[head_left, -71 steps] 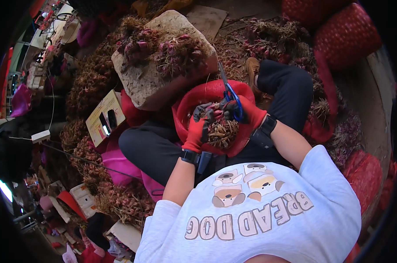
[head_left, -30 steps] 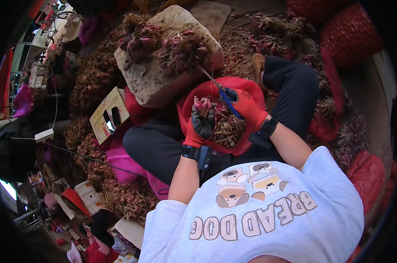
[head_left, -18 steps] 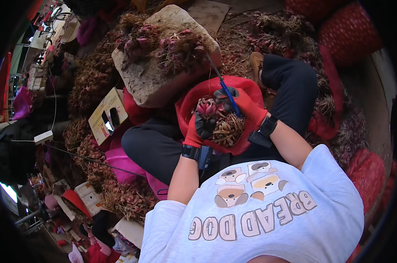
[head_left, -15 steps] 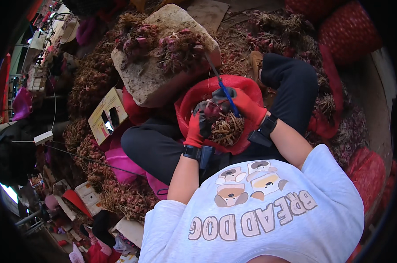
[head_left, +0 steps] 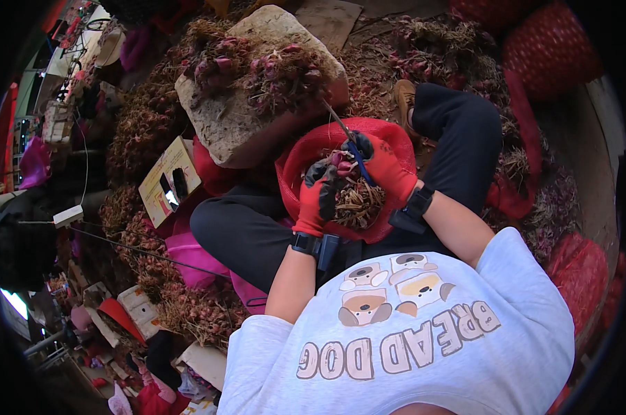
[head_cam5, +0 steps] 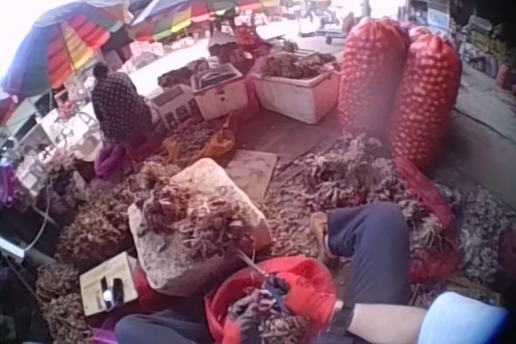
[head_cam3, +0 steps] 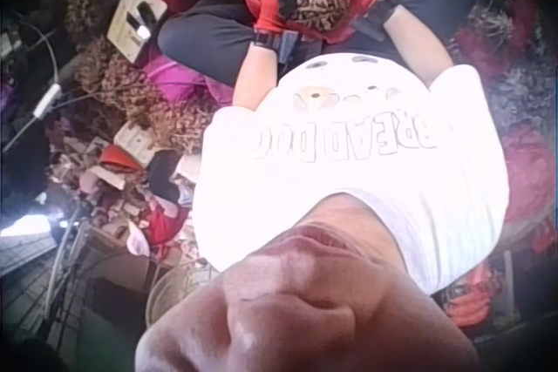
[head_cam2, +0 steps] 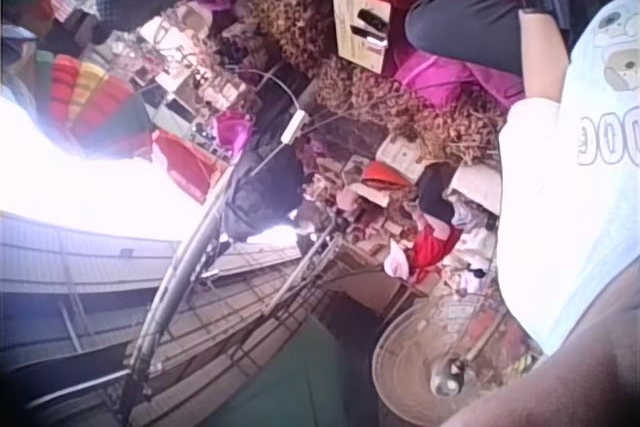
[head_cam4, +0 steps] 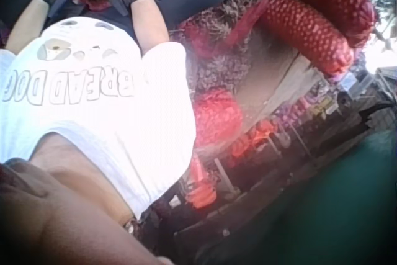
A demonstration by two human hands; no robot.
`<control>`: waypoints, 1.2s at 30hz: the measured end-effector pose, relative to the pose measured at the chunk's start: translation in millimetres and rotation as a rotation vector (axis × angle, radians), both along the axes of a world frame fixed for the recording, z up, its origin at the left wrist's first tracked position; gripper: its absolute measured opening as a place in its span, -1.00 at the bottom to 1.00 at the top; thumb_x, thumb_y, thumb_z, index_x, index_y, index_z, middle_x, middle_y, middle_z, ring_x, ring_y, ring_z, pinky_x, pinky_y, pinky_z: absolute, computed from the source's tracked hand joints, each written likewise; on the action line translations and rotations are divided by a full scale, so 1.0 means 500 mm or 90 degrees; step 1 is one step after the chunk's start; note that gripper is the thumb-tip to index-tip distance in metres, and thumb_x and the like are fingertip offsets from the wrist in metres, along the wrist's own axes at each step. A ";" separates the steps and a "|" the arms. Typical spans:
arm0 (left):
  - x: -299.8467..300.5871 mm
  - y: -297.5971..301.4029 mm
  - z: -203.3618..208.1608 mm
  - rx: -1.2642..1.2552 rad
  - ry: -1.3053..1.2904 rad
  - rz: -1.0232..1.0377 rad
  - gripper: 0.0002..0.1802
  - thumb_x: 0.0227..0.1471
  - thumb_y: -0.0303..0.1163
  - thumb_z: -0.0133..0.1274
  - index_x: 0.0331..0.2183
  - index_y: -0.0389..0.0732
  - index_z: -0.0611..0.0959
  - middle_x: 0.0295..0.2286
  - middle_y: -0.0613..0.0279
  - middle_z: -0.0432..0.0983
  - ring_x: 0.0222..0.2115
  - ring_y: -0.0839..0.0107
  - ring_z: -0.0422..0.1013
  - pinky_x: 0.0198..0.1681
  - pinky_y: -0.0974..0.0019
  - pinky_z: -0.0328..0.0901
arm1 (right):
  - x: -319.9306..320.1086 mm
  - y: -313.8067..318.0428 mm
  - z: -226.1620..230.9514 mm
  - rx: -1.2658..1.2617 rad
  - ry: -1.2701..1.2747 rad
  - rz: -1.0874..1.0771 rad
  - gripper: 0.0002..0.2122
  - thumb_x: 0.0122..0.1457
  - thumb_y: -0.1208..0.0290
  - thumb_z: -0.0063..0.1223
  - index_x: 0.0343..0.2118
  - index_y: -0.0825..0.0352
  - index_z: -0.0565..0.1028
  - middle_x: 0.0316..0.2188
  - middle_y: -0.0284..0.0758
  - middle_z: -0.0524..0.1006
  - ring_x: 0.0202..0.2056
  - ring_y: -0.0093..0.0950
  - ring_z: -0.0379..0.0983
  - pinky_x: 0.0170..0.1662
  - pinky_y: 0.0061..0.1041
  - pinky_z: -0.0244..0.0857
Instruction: Trim and sort onions into bags.
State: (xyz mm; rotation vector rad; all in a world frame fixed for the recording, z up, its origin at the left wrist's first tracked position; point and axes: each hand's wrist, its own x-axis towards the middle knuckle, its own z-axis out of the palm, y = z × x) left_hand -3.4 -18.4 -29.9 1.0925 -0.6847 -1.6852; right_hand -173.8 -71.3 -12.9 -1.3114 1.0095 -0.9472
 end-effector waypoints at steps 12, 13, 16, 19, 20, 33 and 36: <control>0.019 0.001 -0.030 -0.009 0.136 0.062 -0.82 0.09 -0.53 -0.18 -0.29 -0.22 0.52 -0.39 0.29 0.51 -0.43 0.56 0.43 -0.42 0.49 0.35 | -0.018 -0.016 -0.059 0.422 -0.353 0.198 -0.78 0.08 0.51 0.03 -0.20 0.44 0.45 -0.39 -0.30 0.53 -0.34 -0.57 0.44 -0.28 -0.59 0.34; 0.021 0.002 -0.028 -0.009 0.137 0.063 -0.82 0.09 -0.53 -0.18 -0.29 -0.22 0.52 -0.39 0.29 0.51 -0.43 0.56 0.43 -0.42 0.49 0.35 | -0.018 -0.016 -0.055 0.422 -0.352 0.198 -0.78 0.08 0.51 0.03 -0.20 0.44 0.45 -0.39 -0.30 0.53 -0.34 -0.57 0.44 -0.28 -0.59 0.34; 0.026 0.009 -0.028 0.015 0.033 0.040 -0.81 0.03 -0.56 -0.13 -0.28 -0.23 0.53 -0.38 0.28 0.51 -0.39 0.52 0.44 -0.34 0.48 0.34 | -0.018 -0.018 -0.029 0.353 -0.303 0.254 -0.79 0.10 0.48 0.00 -0.22 0.45 0.45 -0.38 -0.29 0.52 -0.37 -0.60 0.43 -0.31 -0.58 0.34; 0.022 0.013 -0.049 -0.101 -0.369 0.020 -0.68 0.01 -0.58 -0.06 -0.13 -0.29 0.46 -0.24 0.24 0.47 -0.26 0.51 0.42 -0.20 0.46 0.32 | -0.026 -0.017 -0.022 0.349 -0.352 0.114 -0.82 0.10 0.48 -0.01 -0.24 0.42 0.47 -0.39 -0.32 0.52 -0.40 -0.58 0.44 -0.33 -0.59 0.33; 0.021 0.011 -0.055 -0.103 -0.367 0.020 -0.68 0.01 -0.58 -0.06 -0.13 -0.29 0.46 -0.24 0.24 0.47 -0.26 0.51 0.42 -0.20 0.46 0.32 | -0.022 -0.014 -0.041 0.233 -0.226 0.070 -0.81 0.08 0.47 0.01 -0.25 0.40 0.48 -0.41 -0.33 0.53 -0.41 -0.56 0.45 -0.33 -0.59 0.32; 0.004 0.002 0.015 0.009 -0.034 -0.101 -0.62 0.11 -0.39 -0.03 -0.03 -0.28 0.38 -0.18 0.23 0.42 -0.20 0.45 0.38 -0.13 0.43 0.30 | -0.023 -0.005 -0.051 0.158 -0.101 0.120 -0.80 0.09 0.35 0.04 -0.31 0.37 0.51 -0.47 -0.41 0.52 -0.42 -0.64 0.43 -0.38 -0.60 0.31; 0.010 0.002 0.012 0.088 0.005 -0.081 -0.60 0.12 -0.34 -0.03 -0.03 -0.28 0.37 -0.15 0.18 0.40 -0.15 0.42 0.37 -0.10 0.37 0.29 | -0.021 -0.003 -0.062 0.281 -0.242 0.134 -0.82 0.09 0.39 0.04 -0.30 0.37 0.48 -0.45 -0.42 0.50 -0.43 -0.64 0.42 -0.38 -0.60 0.31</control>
